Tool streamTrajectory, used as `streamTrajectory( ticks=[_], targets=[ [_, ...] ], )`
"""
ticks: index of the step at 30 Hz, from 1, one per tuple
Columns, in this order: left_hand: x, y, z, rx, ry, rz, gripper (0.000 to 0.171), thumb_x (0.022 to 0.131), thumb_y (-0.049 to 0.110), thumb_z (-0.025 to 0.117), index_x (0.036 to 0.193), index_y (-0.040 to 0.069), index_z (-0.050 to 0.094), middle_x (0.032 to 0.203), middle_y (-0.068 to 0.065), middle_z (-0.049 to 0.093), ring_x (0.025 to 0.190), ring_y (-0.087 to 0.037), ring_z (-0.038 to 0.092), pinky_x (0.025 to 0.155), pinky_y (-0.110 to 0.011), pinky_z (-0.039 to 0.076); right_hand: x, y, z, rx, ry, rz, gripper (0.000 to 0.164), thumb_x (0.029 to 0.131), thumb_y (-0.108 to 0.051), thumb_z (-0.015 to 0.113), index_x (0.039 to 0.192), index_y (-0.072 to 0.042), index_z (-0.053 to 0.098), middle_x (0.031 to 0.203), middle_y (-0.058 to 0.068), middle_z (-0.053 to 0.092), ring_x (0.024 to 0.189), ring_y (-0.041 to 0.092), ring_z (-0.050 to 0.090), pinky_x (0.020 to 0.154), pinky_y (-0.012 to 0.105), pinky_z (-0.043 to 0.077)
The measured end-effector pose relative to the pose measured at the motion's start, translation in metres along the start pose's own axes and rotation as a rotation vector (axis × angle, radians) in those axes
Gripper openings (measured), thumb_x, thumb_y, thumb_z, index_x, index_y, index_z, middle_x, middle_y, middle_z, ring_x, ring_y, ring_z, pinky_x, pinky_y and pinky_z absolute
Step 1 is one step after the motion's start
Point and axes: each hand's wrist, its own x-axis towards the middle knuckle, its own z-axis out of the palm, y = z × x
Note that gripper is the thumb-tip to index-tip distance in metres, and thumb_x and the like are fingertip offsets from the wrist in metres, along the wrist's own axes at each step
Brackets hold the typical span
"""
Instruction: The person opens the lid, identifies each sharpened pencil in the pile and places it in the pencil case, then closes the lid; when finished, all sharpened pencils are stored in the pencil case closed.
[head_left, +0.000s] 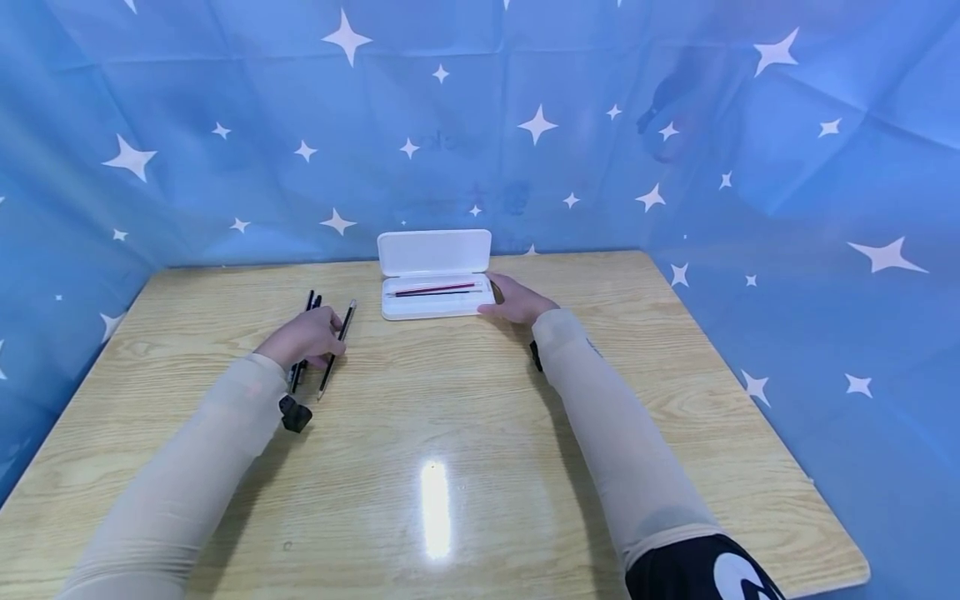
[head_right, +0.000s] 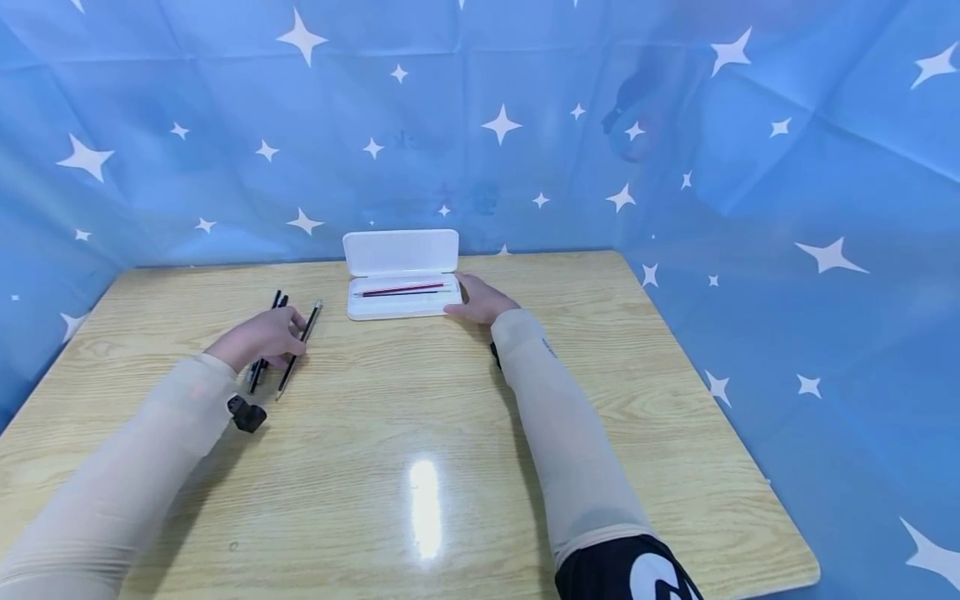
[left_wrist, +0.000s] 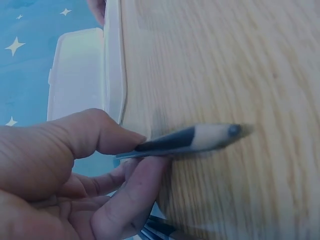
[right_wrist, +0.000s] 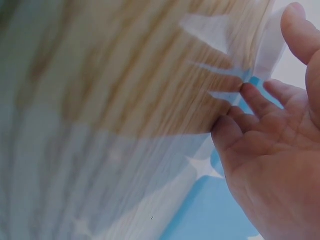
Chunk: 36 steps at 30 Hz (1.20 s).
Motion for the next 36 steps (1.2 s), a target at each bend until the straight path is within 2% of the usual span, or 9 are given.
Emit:
streamTrajectory(
  ticks=[6,9,14,20,26,31,36],
  targets=[
    [-0.002,-0.002,-0.001,-0.062,-0.026,0.026,0.052,0.098,0.007,0.058,0.143,-0.007,0.034,0.147,-0.037,0.032,0.101,-0.036,0.066,0.078,-0.040,0.060,0.004,0.008,0.002,-0.004,0.013,-0.023,0.066,0.105,-0.020,0.059,0.161,-0.015,0.025,0.161,0.008,0.033,0.151,0.028,0.025,0.121,0.051,0.022],
    [-0.002,-0.002,-0.002,-0.099,-0.029,0.048,0.052,0.099,0.006,0.057,0.144,-0.005,0.033,0.138,-0.033,0.039,0.096,-0.032,0.063,0.075,-0.039,0.059,0.004,0.006,0.002,0.004,0.009,-0.035,0.065,0.104,-0.018,0.059,0.161,-0.014,0.027,0.159,0.009,0.035,0.149,0.028,0.027,0.121,0.051,0.023],
    [-0.003,0.003,-0.003,-0.167,-0.001,0.099,0.051,0.099,0.003,0.058,0.143,-0.005,0.034,0.115,-0.021,0.046,0.084,-0.025,0.058,0.071,-0.039,0.058,0.006,0.008,0.001,0.006,0.005,-0.023,0.067,0.104,-0.018,0.060,0.161,-0.012,0.025,0.161,0.012,0.031,0.151,0.031,0.023,0.122,0.053,0.019],
    [-0.005,0.008,-0.007,-0.194,0.021,0.146,0.053,0.099,0.003,0.059,0.144,-0.006,0.033,0.112,-0.020,0.045,0.082,-0.026,0.058,0.070,-0.040,0.058,0.006,0.008,0.001,0.009,0.000,-0.020,0.068,0.104,-0.019,0.059,0.162,-0.013,0.023,0.163,0.012,0.029,0.152,0.031,0.020,0.123,0.053,0.017],
    [-0.006,0.010,-0.010,-0.209,0.079,0.175,0.055,0.098,0.002,0.058,0.146,-0.003,0.033,0.120,-0.021,0.044,0.091,-0.031,0.059,0.077,-0.045,0.060,0.005,0.008,0.002,-0.032,0.022,0.012,0.068,0.104,-0.024,0.059,0.162,-0.016,0.024,0.162,0.007,0.030,0.152,0.027,0.022,0.122,0.051,0.021],
    [-0.005,0.010,-0.012,-0.228,0.139,0.212,0.054,0.100,0.002,0.055,0.148,-0.001,0.032,0.121,-0.022,0.044,0.090,-0.033,0.060,0.080,-0.047,0.060,0.008,0.010,0.002,-0.018,0.015,0.004,0.067,0.104,-0.022,0.060,0.161,-0.016,0.025,0.161,0.006,0.032,0.152,0.026,0.023,0.122,0.050,0.022],
    [-0.005,0.011,-0.013,-0.268,0.194,0.239,0.057,0.099,0.004,0.057,0.150,0.000,0.031,0.123,-0.021,0.044,0.096,-0.033,0.059,0.081,-0.047,0.060,0.010,0.013,0.002,-0.024,0.017,0.002,0.067,0.104,-0.023,0.060,0.161,-0.017,0.025,0.161,0.005,0.033,0.152,0.025,0.023,0.122,0.049,0.022]
  ],
)
